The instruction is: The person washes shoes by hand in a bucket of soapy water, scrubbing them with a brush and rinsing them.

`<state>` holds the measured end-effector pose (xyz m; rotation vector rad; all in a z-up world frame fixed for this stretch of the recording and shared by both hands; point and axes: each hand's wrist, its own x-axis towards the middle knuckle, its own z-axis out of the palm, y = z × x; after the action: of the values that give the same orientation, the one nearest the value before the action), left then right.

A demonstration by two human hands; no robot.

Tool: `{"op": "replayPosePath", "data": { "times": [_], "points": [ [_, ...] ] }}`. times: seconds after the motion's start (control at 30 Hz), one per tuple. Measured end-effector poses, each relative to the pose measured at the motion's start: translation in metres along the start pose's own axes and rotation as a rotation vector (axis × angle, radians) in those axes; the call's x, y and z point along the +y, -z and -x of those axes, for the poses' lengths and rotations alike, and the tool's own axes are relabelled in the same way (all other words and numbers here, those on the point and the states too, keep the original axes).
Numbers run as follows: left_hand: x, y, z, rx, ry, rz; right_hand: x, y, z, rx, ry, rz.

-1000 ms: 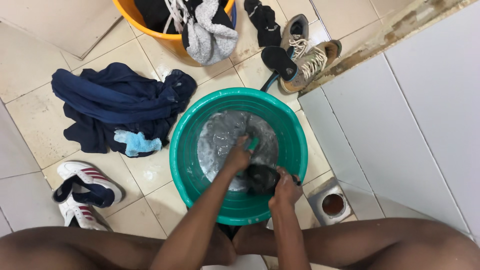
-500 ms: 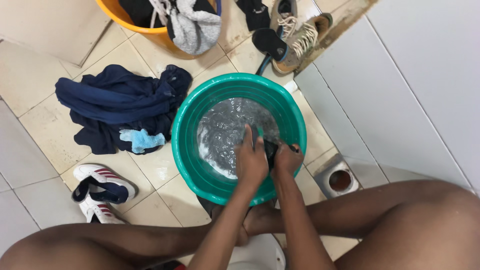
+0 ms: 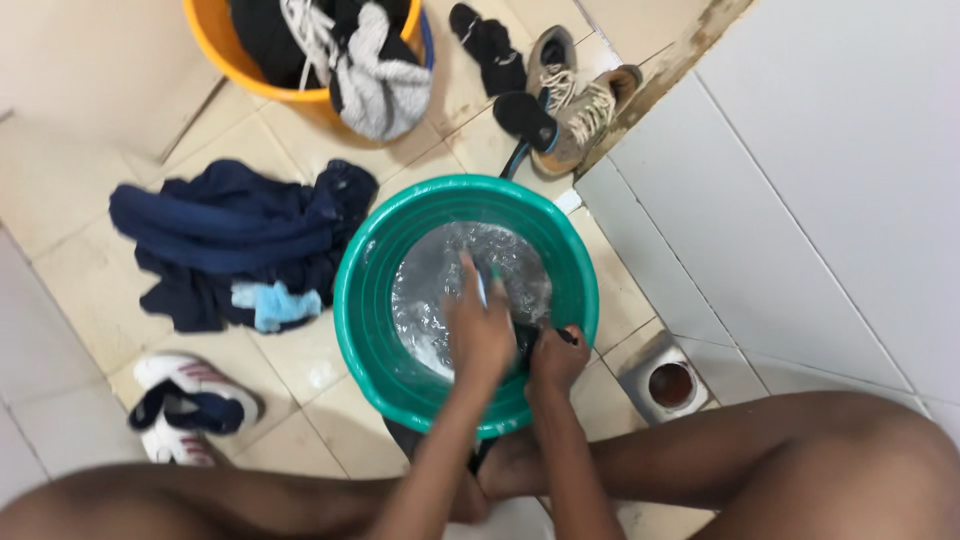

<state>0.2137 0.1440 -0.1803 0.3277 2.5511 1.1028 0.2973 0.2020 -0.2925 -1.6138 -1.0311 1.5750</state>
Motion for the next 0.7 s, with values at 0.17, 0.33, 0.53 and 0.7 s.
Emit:
{"op": "replayPosePath", "data": {
  "times": [0.17, 0.33, 0.53, 0.7],
  "points": [
    [-0.038, -0.038, 0.057, 0.062, 0.024, 0.120, 0.001, 0.014, -0.012, -0.072, -0.034, 0.263],
    [-0.100, -0.072, -0.030, -0.108, 0.393, 0.255, -0.012, 0.008, -0.022, -0.081, -0.202, 0.228],
    [-0.099, -0.058, 0.054, -0.018, 0.171, 0.281, -0.057, 0.004, -0.007, -0.373, 0.293, 0.973],
    [-0.009, -0.009, 0.083, -0.268, 0.585, 0.315, -0.108, -0.005, 0.017, -0.626, -0.022, 1.433]
  ]
}}
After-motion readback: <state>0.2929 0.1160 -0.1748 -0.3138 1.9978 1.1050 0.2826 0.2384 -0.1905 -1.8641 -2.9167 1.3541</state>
